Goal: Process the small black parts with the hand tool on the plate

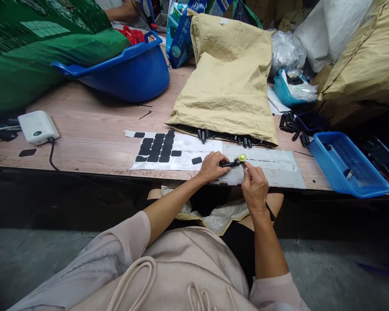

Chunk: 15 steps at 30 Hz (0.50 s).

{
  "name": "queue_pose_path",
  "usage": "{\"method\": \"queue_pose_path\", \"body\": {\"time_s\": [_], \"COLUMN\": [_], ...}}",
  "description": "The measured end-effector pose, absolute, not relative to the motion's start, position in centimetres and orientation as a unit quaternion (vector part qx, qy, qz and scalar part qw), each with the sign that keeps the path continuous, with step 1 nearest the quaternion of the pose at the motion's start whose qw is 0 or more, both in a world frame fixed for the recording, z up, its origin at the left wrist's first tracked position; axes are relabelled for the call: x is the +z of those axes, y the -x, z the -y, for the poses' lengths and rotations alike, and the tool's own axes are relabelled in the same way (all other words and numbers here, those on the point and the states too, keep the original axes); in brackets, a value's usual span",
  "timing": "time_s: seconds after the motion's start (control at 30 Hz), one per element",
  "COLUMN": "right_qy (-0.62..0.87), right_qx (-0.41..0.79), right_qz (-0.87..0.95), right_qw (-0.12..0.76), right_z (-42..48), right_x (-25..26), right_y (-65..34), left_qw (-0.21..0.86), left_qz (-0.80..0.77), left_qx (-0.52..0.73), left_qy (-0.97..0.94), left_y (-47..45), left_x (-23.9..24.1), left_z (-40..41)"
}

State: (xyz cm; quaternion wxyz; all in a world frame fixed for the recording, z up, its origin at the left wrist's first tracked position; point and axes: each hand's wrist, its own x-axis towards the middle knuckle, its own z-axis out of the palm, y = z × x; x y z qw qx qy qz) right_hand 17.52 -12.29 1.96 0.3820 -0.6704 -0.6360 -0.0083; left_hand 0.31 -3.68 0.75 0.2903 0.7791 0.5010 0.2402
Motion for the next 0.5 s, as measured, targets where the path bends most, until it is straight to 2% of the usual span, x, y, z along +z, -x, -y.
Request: {"method": "queue_pose_path", "body": {"time_s": [0.5], "right_qy": [0.672], "right_qx": [-0.032], "right_qz": [0.655], "right_qw": [0.344], "right_z": [12.91], "right_x": [2.23], "right_y": [-16.76], "left_qw": [0.293], "left_qz": [-0.506], "left_qx": [0.242], "left_qy": [-0.774], "left_y": [-0.37], "left_x": [0.88], "left_z": [3.83]}}
